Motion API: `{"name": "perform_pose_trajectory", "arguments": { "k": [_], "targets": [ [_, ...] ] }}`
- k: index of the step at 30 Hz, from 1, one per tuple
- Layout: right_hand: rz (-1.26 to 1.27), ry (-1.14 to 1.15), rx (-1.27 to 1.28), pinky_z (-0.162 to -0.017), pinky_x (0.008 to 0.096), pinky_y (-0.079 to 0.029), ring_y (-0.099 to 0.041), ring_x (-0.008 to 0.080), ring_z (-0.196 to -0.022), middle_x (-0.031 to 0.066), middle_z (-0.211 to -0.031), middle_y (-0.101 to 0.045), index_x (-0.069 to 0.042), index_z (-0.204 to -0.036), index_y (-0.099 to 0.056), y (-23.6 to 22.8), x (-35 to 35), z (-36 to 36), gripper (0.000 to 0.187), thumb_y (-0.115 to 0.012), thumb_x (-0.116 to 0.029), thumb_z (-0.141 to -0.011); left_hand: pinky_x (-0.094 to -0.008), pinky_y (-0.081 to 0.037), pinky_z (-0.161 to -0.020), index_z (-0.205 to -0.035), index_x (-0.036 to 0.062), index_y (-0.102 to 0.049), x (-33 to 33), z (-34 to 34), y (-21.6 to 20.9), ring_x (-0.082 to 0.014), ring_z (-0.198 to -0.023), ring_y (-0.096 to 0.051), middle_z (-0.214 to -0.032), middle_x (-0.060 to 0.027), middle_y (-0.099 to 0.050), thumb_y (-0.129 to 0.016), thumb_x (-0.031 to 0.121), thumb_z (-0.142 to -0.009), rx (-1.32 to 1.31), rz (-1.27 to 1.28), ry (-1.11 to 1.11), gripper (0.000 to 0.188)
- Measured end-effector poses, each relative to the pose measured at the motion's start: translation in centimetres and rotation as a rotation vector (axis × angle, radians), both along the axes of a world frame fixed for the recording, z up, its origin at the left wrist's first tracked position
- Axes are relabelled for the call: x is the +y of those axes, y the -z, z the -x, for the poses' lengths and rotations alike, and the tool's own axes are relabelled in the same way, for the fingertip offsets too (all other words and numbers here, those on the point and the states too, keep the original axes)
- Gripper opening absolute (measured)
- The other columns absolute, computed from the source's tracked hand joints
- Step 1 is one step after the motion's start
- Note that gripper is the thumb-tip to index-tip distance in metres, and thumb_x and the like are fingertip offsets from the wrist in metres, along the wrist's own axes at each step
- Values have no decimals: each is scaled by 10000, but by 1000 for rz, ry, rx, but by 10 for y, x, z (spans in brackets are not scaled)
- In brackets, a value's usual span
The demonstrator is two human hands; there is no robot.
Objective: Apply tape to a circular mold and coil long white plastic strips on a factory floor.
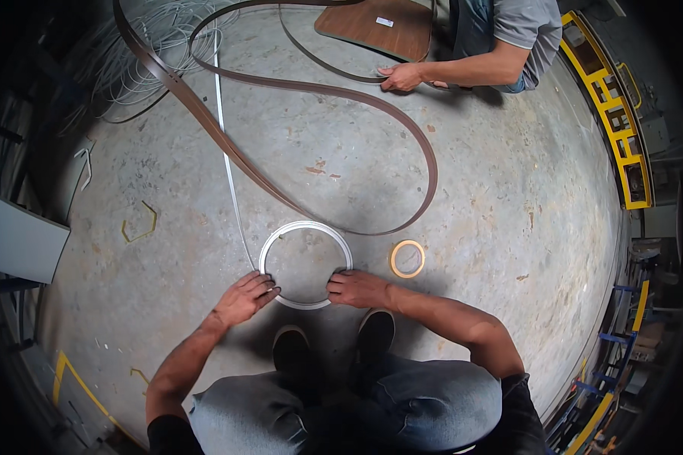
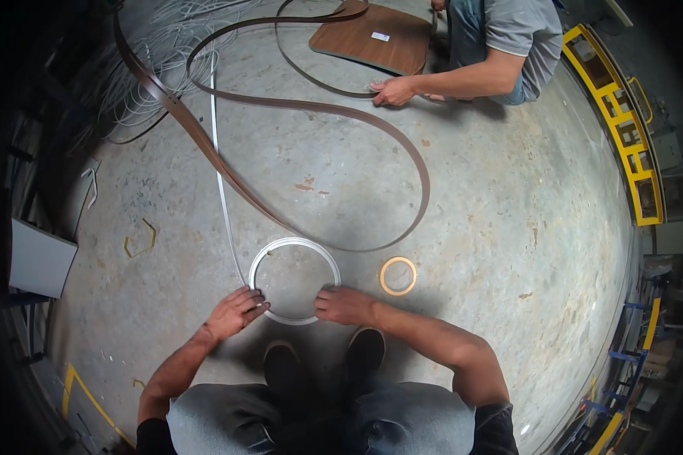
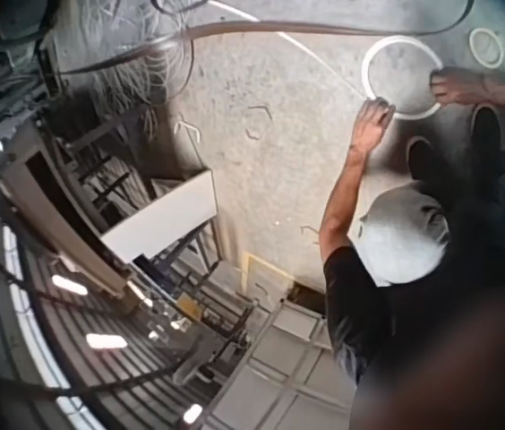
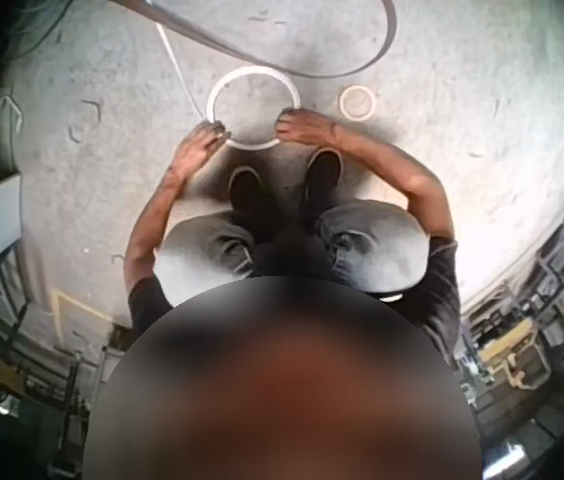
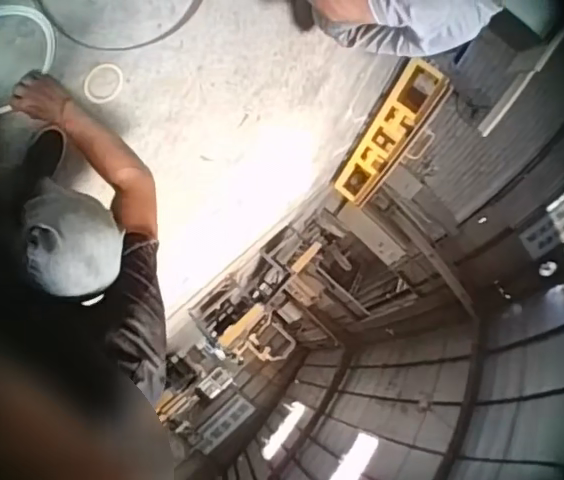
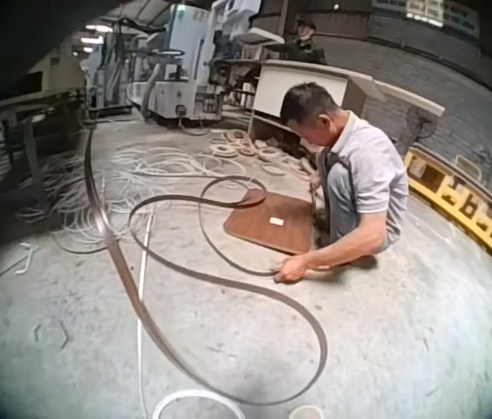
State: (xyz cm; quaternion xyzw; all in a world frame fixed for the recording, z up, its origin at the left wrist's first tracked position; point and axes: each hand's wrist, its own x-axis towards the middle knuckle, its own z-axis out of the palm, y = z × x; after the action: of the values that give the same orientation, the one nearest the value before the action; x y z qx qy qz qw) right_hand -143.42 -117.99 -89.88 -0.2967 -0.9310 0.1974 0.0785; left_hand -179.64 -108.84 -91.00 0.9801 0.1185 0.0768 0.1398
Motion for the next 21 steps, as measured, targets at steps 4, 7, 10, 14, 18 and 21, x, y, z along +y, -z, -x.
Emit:
{"name": "perform_pose_trajectory", "arguments": {
  "k": [4, 7, 10, 14, 18, 21],
  "targets": [
    [-40, -62, -62, -910, 363, -512, -589, 219, -1045, 29, -1004, -591, -135, -915, -634, -4, 14, -6, 78, -676, -164, -856, -421, -428, -1220, -1316, 138, -727, 8, -4, 4, -223, -1260, -619, -1267, -31, -682, -651, 201, -885, 82, -121, 199, 442],
    [-57, -47, -72, -926, 375, -504, -588, 233, -1045, 40, -990, -591, -143, -917, -637, -9, 28, -17, 79, -679, -166, -855, -363, -517, -953, -1196, 115, -734, -17, -11, 19, -214, -1033, -622, -1058, -35, -637, -652, 212, -886, -3, 43, 217, 335],
    [-98, 1, -81, -933, 382, -502, -592, 255, -1047, 60, -987, -604, -129, -900, -640, -13, 26, -14, 78, -669, -175, -844, -326, -527, -807, -1122, 84, -709, -82, -42, 34, -218, -903, -613, -1012, -62, -617, -650, 202, -875, -57, -24, 71, 279],
    [-72, -24, -91, -968, 367, -501, -595, 238, -1075, 62, -1054, -602, -100, -977, -648, -13, -10, 14, 123, -612, -163, -877, -355, -579, -762, -1026, 51, -714, -109, -98, 18, -238, -911, -661, -1058, -90, -674, -656, 177, -831, -102, 17, -307, 239],
    [110, 112, -29, -941, 381, -515, -598, 238, -1054, 41, -1021, -600, -110, -959, -650, -4, -16, 9, 104, -618, -168, -879, -362, -590, -760, -1059, 66, -745, -104, -103, 27, -246, -902, -670, -1083, -111, -680, -684, 181, -804, -192, 78, -307, 286],
    [86, 9, -98, -942, 385, -516, -585, 229, -1089, 24, -1064, -590, -132, -965, -644, -3, -6, 0, 95, -640, -156, -874, -371, -553, -964, -1154, 127, -755, -59, -48, 34, -235, -1058, -659, -1138, -59, -677, -678, 199, -864, -132, 124, -110, 308]
  ]
}}
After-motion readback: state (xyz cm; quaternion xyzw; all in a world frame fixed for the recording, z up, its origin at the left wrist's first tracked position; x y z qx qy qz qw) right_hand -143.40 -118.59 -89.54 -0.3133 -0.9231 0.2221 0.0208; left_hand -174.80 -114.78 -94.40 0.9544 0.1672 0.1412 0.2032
